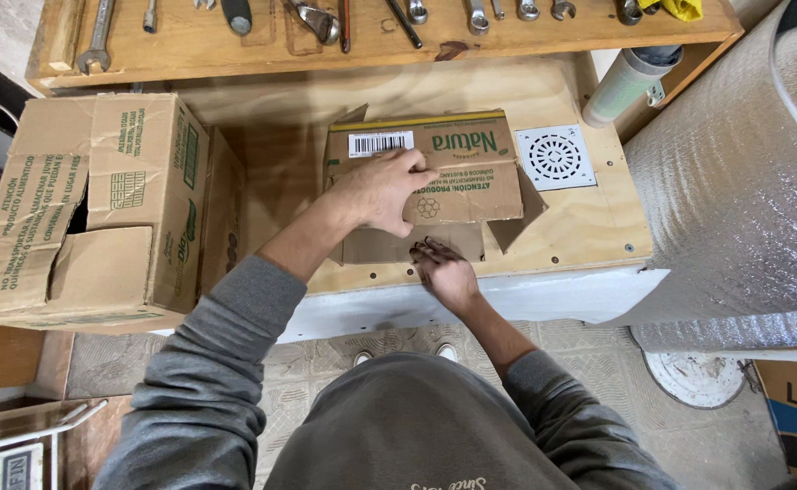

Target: The person repeatedly folds and unfolds several cardboard boxes on a wooden workbench. They flatten the boxes, tuck in flaps, and then reopen them, repeating this cycle multiple times with different boxes.

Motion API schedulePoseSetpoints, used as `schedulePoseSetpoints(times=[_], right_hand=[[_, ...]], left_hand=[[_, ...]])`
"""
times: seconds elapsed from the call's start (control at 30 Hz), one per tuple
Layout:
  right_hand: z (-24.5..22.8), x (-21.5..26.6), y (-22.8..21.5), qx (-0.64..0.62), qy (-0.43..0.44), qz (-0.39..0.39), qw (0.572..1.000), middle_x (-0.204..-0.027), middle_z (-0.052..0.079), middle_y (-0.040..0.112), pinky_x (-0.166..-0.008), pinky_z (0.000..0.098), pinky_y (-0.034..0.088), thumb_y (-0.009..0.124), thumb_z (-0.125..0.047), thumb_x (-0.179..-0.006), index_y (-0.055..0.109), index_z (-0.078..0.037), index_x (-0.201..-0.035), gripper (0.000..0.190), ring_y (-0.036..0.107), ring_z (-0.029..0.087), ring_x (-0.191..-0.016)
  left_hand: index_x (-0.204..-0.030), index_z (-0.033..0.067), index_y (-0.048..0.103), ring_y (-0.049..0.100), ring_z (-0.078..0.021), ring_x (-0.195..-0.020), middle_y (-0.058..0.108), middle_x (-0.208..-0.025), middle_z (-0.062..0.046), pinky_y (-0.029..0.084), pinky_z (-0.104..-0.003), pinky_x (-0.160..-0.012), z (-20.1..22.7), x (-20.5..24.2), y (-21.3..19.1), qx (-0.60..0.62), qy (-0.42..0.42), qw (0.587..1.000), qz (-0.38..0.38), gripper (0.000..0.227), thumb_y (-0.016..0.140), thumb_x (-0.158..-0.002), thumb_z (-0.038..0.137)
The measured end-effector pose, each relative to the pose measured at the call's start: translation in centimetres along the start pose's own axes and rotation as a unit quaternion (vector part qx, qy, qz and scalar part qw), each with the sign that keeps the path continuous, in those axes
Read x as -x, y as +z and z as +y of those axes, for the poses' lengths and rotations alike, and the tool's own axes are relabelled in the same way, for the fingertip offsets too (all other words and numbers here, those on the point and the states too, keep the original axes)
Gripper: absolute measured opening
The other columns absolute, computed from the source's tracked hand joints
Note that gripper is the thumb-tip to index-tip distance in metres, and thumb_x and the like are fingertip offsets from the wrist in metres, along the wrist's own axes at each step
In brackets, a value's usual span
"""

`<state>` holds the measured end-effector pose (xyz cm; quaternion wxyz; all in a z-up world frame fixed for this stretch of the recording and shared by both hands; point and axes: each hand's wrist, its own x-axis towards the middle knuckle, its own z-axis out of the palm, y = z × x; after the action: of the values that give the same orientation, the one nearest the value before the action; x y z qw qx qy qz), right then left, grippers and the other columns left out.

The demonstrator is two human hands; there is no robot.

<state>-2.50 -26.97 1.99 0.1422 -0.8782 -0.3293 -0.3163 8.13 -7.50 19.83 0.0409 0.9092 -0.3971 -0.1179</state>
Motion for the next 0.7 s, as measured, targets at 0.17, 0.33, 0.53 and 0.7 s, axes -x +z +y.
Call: schedulePoseSetpoints(times=[0.17, 0.33, 0.53, 0.7], right_hand=[[-0.4, 1.8, -0.3, -0.022, 0.102, -0.068, 0.992, -0.102, 0.006, 0.078, -0.08, 0.0372, 0.06, 0.064, -0.036, -0.096, 0.076, -0.018, -0.109, 0.026, 0.074, 0.027, -0.101], [-0.6, -0.4, -6.9, -0.114, 0.185, -0.093, 0.972, -0.081, 0.01, 0.075, -0.07, 0.039, 0.061, 0.062, -0.039, -0.099, 0.076, -0.019, -0.115, 0.029, 0.075, 0.029, -0.082], [4.1, -5.6, -13.2, -0.195, 0.218, 0.013, 0.956, -0.087, 0.013, 0.077, -0.073, 0.0442, 0.06, 0.073, -0.02, -0.094, 0.076, -0.01, -0.121, 0.029, 0.074, 0.033, -0.08], [9.1, -12.3, -16.4, -0.189, 0.255, 0.019, 0.948, -0.106, 0.023, 0.073, -0.086, 0.0475, 0.058, 0.077, -0.019, -0.096, 0.071, 0.003, -0.123, 0.035, 0.071, 0.041, -0.099]], left_hand=[[-0.15, 0.0054, 0.047, 0.042, -0.0397, -0.143, 0.043, -0.148, -0.024, 0.035, -0.05, -0.122, 0.8, 3.4, -0.8, 0.014, -0.014, 1.0, -0.002, 0.086, 0.079, -0.083, 0.049], [-0.146, 0.0046, 0.049, 0.046, -0.0349, -0.14, 0.043, -0.147, -0.022, 0.041, -0.047, -0.118, 0.2, 6.8, 0.4, 0.096, -0.08, 0.986, 0.112, 0.07, 0.07, -0.094, 0.046], [-0.138, -0.0015, 0.055, 0.055, -0.0492, -0.127, 0.046, -0.141, -0.031, 0.045, -0.066, -0.108, -0.6, 8.7, 1.6, 0.274, -0.249, 0.865, 0.339, 0.069, 0.064, -0.099, 0.054], [-0.152, -0.0009, 0.04, 0.043, -0.0518, -0.139, 0.034, -0.149, -0.034, 0.039, -0.064, -0.112, -2.5, 8.0, 1.5, 0.381, -0.342, 0.794, 0.328, 0.097, 0.064, -0.092, 0.072]])
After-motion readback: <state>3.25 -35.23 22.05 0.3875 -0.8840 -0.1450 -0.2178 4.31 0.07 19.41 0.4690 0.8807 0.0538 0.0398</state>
